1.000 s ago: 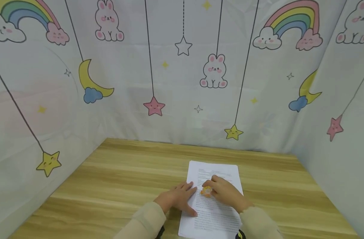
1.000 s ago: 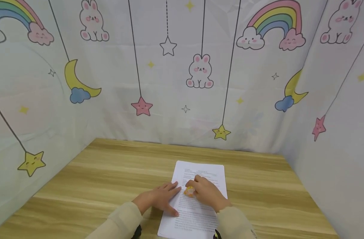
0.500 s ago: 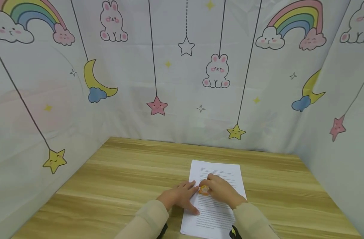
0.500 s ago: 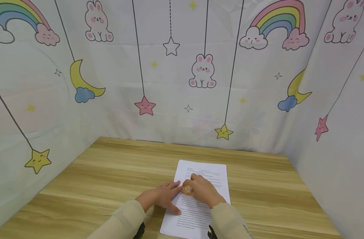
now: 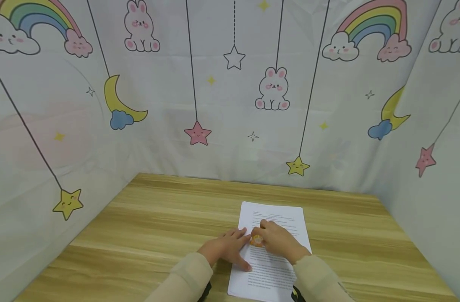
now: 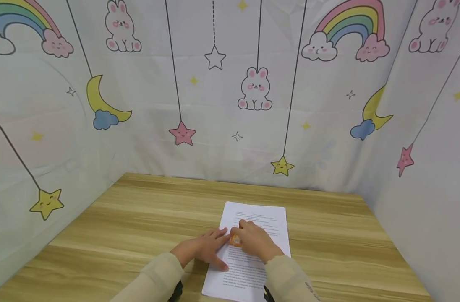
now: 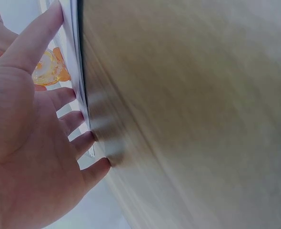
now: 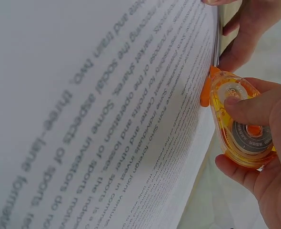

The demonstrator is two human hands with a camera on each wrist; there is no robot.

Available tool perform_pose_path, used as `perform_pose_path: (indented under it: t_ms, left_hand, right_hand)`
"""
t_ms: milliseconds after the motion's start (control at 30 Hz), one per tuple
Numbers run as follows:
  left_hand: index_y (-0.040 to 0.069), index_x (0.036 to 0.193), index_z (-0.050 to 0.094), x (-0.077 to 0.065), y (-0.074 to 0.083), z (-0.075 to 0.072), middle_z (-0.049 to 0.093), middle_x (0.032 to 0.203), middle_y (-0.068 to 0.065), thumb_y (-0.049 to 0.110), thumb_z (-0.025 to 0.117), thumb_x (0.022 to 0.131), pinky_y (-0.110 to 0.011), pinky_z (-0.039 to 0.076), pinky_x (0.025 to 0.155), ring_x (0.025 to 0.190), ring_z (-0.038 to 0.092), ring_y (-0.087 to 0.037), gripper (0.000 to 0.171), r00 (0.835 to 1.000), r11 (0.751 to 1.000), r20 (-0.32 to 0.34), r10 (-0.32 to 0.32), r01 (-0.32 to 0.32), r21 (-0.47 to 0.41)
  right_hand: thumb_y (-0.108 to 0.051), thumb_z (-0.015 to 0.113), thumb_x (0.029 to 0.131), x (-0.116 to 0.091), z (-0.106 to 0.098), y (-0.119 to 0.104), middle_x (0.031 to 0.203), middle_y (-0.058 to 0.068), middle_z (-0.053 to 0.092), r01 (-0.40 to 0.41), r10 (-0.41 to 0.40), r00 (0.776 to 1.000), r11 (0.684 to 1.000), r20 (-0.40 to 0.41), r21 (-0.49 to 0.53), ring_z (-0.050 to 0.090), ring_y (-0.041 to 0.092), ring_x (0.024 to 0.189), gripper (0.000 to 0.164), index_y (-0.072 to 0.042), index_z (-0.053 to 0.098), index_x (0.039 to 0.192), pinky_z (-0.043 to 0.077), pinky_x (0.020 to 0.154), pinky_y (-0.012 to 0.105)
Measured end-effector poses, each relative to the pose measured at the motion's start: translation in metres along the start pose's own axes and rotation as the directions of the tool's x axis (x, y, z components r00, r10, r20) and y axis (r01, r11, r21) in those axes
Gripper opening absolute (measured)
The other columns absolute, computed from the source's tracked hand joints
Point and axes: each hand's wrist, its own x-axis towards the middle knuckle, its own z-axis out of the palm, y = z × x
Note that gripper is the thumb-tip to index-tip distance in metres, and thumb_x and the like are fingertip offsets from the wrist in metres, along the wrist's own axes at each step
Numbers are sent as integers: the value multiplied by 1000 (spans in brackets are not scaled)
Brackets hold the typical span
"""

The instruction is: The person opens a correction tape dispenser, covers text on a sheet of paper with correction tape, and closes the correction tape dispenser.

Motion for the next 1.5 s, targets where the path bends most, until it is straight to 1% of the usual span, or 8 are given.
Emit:
perform_pose_path:
  t_ms: [100, 233, 433, 567, 700, 1200, 1367, 1500]
  left_hand:
    - [26, 144, 30, 0, 1, 0, 20, 154, 2, 58, 68, 71, -51, 24, 111, 141, 19, -27, 88, 1000, 1000, -1, -1, 1, 7]
    - [25, 144, 31, 1, 1, 0, 20, 154, 1, 58, 68, 71, -50, 23, 111, 141, 19, -27, 88, 1000, 1000, 0, 7, -7, 15]
    - [25, 144, 31, 1, 0, 2, 19, 154, 0, 59, 68, 71, -48, 22, 112, 141, 19, -27, 89, 1000, 1000, 1, 14, -14, 20]
    - [25, 144, 30, 1, 1, -1, 19, 154, 1, 59, 68, 71, -49, 23, 111, 141, 19, -26, 89, 1000, 1000, 4, 2, -2, 17]
    - [25, 144, 30, 0, 3, -3, 19, 154, 0, 59, 67, 72, -48, 24, 111, 141, 19, -26, 88, 1000, 1000, 5, 8, -8, 25]
    - [24, 144, 30, 0, 1, -1, 20, 154, -1, 59, 67, 72, -47, 23, 112, 141, 20, -27, 88, 1000, 999, 5, 14, -14, 44]
    - [24, 144, 30, 0, 1, -1, 20, 154, -2, 59, 67, 72, -47, 23, 112, 141, 20, -27, 88, 1000, 999, -2, 19, -19, 46]
    - [26, 144, 30, 1, 1, 1, 20, 154, 0, 60, 67, 72, -46, 23, 112, 141, 20, -26, 88, 1000, 999, 1, 4, -4, 47]
  right_hand:
    - [-7, 73, 73, 0, -2, -1, 83, -3, 47, 30, -30, 999, 998, 12, -55, 48, 12, 71, 30, -20, 62, 98, 45, 62, 25]
    - [-7, 73, 73, 0, -4, -2, 86, -1, 48, 56, -54, 998, 994, 24, -93, 51, 14, 74, 32, -20, 61, 99, 47, 62, 26]
    - [-8, 72, 74, -1, -6, -2, 85, -2, 48, 74, -72, 997, 993, 25, -95, 51, 14, 73, 30, -20, 60, 99, 47, 62, 26]
    - [-9, 71, 74, -1, -7, 0, 83, -2, 47, 87, -86, 996, 991, 17, -99, 50, 14, 71, 28, -20, 60, 98, 46, 63, 26]
    - [-9, 71, 73, -3, -9, 3, 81, -2, 46, 96, -95, 995, 989, 16, -109, 50, 14, 70, 28, -20, 60, 96, 46, 62, 26]
    - [-6, 71, 73, -9, -3, 12, 82, -3, 47, 99, -99, 995, 989, 8, -105, 50, 14, 68, 29, -20, 60, 96, 46, 60, 26]
    - [-7, 69, 75, -13, -5, 15, 81, -3, 46, 89, -89, 996, 991, 2, -102, 51, 13, 69, 26, -21, 60, 95, 46, 61, 27]
    - [-10, 70, 76, -17, -7, 18, 80, -4, 46, 75, -75, 997, 993, -1, -95, 51, 13, 69, 24, -21, 60, 94, 46, 61, 27]
